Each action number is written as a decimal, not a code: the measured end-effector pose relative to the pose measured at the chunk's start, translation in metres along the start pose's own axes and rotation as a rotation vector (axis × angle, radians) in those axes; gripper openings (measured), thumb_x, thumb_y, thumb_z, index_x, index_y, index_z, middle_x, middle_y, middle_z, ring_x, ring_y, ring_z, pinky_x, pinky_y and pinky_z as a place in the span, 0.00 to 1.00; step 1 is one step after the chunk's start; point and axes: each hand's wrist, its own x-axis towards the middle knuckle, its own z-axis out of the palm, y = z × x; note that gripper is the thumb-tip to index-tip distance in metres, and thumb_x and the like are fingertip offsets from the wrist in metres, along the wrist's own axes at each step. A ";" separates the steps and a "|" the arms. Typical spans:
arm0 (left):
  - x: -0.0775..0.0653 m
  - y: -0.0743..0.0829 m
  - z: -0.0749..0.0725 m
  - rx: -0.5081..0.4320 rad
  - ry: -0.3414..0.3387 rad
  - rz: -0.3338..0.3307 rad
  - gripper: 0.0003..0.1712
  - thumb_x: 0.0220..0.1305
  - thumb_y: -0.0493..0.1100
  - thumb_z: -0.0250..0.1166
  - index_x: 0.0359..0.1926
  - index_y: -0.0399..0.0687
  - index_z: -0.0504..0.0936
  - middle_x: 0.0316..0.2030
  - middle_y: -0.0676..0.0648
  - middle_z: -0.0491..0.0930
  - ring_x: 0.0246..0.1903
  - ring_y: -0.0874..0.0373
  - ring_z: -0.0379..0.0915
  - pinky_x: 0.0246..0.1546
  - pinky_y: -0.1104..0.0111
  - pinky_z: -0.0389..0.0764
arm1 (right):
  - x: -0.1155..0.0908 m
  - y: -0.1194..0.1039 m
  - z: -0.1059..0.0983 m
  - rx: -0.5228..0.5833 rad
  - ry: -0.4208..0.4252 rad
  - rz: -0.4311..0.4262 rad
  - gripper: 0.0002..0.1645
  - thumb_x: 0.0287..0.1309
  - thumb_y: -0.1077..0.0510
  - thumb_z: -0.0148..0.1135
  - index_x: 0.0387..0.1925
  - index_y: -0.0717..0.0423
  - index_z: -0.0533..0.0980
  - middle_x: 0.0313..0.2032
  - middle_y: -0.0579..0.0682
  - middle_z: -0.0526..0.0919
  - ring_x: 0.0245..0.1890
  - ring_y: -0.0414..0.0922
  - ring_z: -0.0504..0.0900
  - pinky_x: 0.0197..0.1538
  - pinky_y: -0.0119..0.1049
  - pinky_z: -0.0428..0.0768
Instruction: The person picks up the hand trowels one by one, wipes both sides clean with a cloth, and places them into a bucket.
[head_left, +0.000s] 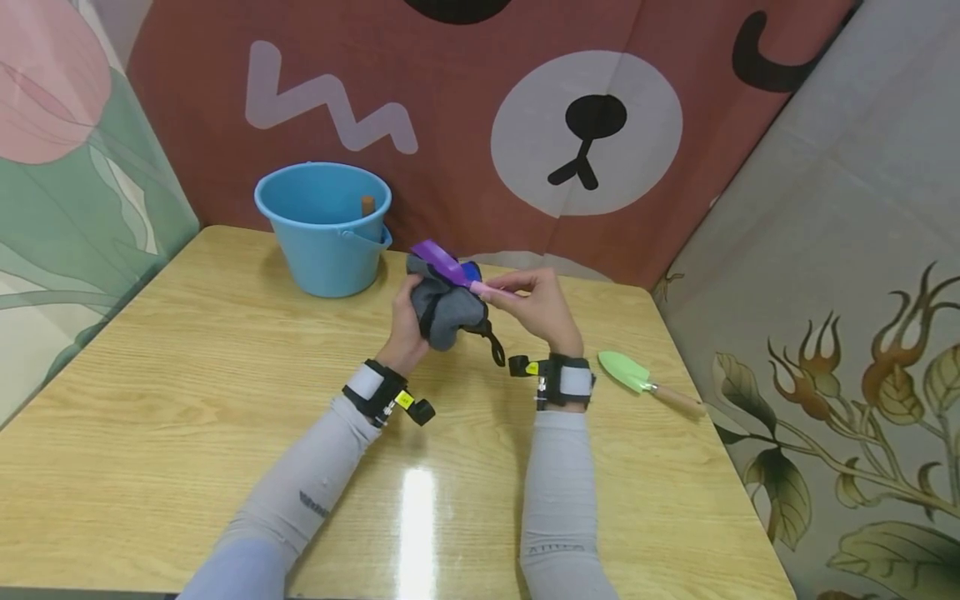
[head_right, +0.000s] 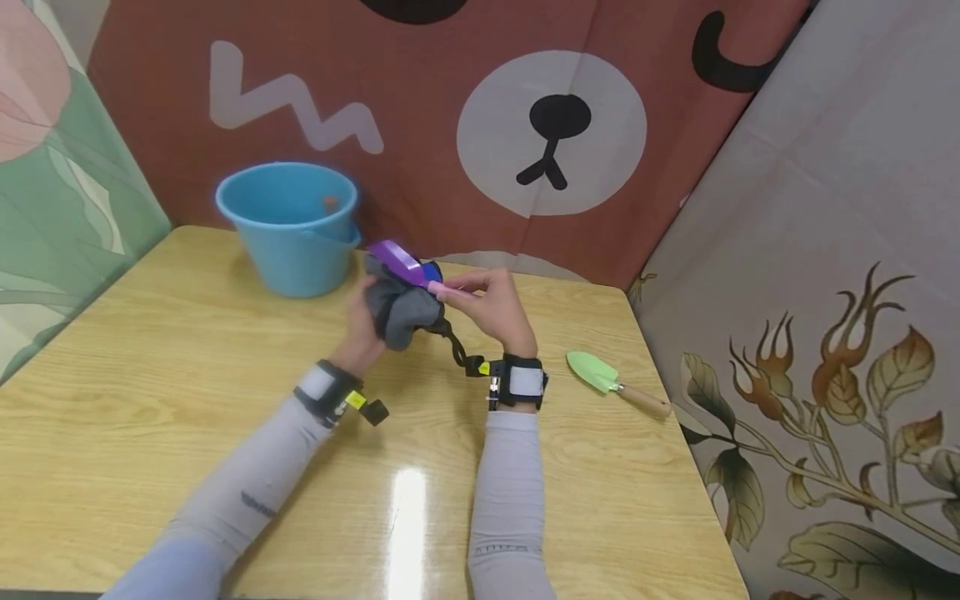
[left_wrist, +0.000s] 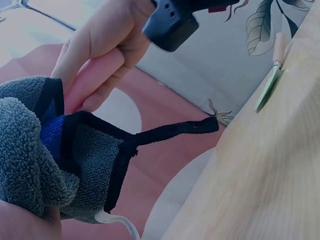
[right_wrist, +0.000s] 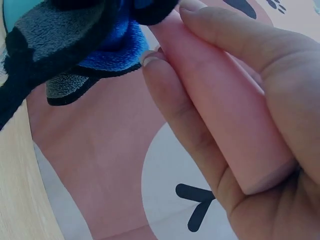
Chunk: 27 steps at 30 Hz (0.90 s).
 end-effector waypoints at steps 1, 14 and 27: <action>0.001 0.001 0.000 -0.004 0.011 0.006 0.17 0.71 0.51 0.44 0.52 0.52 0.73 0.48 0.54 0.76 0.48 0.62 0.72 0.54 0.72 0.73 | 0.000 0.000 0.000 0.004 -0.008 -0.002 0.13 0.58 0.60 0.75 0.41 0.65 0.88 0.39 0.58 0.90 0.40 0.50 0.87 0.47 0.41 0.84; 0.005 0.015 -0.006 -0.049 0.053 0.070 0.18 0.72 0.49 0.43 0.54 0.52 0.74 0.52 0.53 0.76 0.52 0.61 0.71 0.59 0.72 0.70 | -0.003 -0.003 0.000 0.006 -0.051 0.011 0.12 0.57 0.60 0.75 0.41 0.65 0.88 0.39 0.56 0.90 0.38 0.47 0.87 0.46 0.42 0.83; 0.008 0.031 -0.014 -0.041 0.079 0.128 0.18 0.71 0.51 0.47 0.55 0.52 0.72 0.54 0.52 0.74 0.53 0.60 0.70 0.59 0.71 0.71 | -0.004 -0.007 -0.002 -0.032 -0.075 0.013 0.12 0.57 0.62 0.75 0.42 0.64 0.88 0.41 0.58 0.90 0.42 0.49 0.85 0.44 0.41 0.81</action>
